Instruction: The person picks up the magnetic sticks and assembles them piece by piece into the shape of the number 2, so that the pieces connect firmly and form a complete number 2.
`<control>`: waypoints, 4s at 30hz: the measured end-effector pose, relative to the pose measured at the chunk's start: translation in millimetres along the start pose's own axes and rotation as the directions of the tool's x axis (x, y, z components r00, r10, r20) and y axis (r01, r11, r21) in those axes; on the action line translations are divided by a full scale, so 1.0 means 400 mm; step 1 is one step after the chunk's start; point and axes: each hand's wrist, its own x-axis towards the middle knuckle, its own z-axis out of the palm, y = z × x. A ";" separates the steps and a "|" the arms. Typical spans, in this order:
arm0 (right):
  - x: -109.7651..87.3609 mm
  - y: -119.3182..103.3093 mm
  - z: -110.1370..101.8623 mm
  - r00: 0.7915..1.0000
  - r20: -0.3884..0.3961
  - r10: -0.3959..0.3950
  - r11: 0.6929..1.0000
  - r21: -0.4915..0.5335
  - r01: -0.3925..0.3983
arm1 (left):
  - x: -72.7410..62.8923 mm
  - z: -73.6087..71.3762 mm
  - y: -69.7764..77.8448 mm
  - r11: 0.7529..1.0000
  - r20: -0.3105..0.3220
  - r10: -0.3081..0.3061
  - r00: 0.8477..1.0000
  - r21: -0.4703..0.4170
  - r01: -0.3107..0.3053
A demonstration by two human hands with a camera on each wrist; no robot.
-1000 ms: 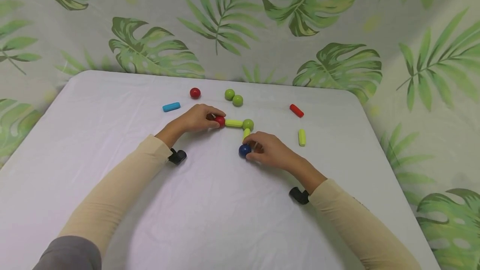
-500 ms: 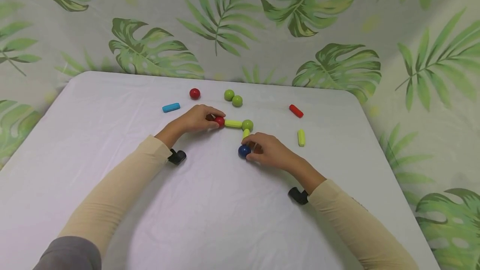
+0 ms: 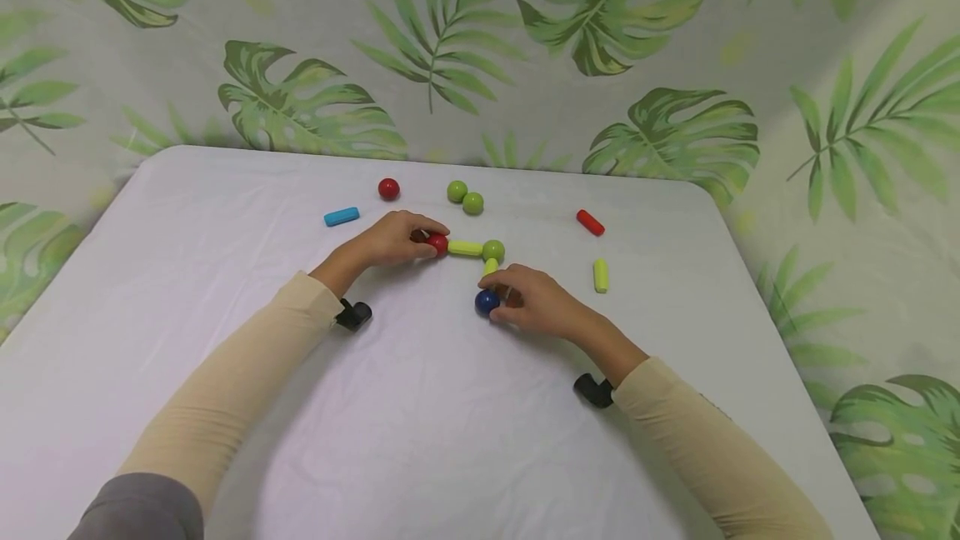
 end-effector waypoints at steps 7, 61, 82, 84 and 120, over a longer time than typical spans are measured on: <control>0.002 -0.001 0.002 1.000 -0.003 0.015 1.000 -0.027 -0.015 | 0.002 0.001 -0.004 1.000 -0.007 0.008 1.000 -0.003 -0.008; 0.006 -0.005 -0.001 0.998 0.032 0.054 0.998 -0.041 -0.053 | -0.157 -0.185 -0.105 0.987 -0.211 0.044 0.977 0.158 -0.011; 0.007 -0.003 0.009 0.997 0.015 0.077 0.996 -0.047 -0.077 | -0.118 -0.175 -0.213 0.964 -0.241 -0.229 0.943 0.075 0.254; 0.007 -0.004 0.007 0.997 0.017 0.079 0.996 -0.044 -0.079 | -0.116 -0.174 -0.211 0.963 -0.243 -0.233 0.942 0.075 0.258; 0.006 -0.005 0.002 0.995 0.027 0.097 0.995 -0.008 -0.097 | -0.167 -0.149 -0.170 0.995 -0.354 -0.026 0.935 0.084 0.060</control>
